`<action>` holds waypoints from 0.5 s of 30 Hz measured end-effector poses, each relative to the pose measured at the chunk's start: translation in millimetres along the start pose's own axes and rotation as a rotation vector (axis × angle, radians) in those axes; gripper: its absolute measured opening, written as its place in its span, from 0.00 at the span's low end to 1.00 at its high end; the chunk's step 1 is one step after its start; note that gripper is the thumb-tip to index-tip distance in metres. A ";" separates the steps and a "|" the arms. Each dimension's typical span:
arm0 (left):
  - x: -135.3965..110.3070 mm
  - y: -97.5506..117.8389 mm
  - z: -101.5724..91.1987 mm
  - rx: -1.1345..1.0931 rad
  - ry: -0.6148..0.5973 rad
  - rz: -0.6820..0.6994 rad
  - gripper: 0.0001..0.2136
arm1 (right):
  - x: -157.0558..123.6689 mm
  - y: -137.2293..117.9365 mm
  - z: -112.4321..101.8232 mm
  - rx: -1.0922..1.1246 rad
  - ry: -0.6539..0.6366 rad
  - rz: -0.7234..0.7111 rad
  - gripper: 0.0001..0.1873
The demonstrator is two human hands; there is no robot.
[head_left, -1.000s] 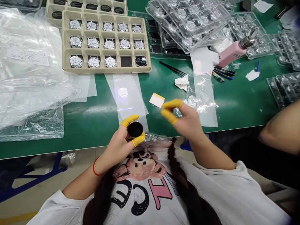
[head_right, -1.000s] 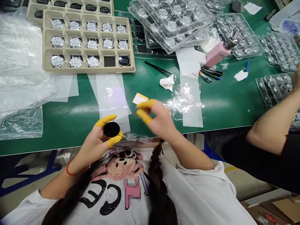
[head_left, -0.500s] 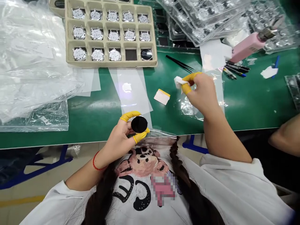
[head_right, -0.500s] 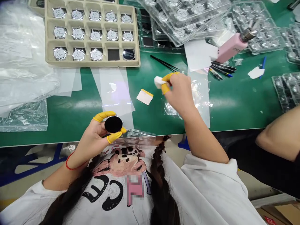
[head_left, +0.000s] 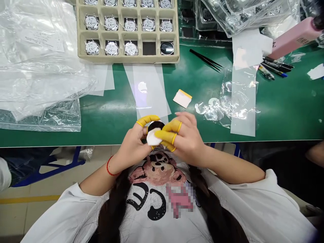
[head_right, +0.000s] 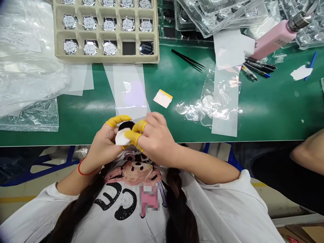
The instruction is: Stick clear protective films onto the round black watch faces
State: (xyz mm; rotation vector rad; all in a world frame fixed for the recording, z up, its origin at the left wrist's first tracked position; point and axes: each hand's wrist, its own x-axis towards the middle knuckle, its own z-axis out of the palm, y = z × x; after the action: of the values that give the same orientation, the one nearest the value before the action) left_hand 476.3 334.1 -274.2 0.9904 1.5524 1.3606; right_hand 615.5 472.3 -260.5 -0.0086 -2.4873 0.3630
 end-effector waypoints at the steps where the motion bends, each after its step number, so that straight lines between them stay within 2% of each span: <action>1: -0.4 -1.3 -0.5 0.024 -0.017 0.008 0.24 | -1.1 -3.9 0.8 -0.007 0.003 -0.012 0.09; 4: 0.0 -3.1 -0.9 0.094 -0.003 0.028 0.24 | 0.1 -5.0 6.8 -0.050 0.078 -0.055 0.10; 7: 0.7 -0.9 0.1 0.026 0.049 -0.002 0.27 | 4.3 6.3 10.0 -0.069 0.148 -0.008 0.07; 11: -2.3 1.8 -1.3 -0.070 0.062 -0.038 0.28 | 2.6 3.3 7.6 -0.022 0.118 0.014 0.05; 15: -4.0 0.0 -3.9 0.051 0.095 -0.025 0.26 | 0.4 -7.4 12.9 -0.022 0.096 -0.065 0.08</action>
State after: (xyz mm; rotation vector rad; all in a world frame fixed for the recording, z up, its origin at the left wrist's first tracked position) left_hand 474.1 329.1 -273.6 0.9452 1.6719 1.3740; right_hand 608.3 461.9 -268.3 0.0443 -2.3904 0.3008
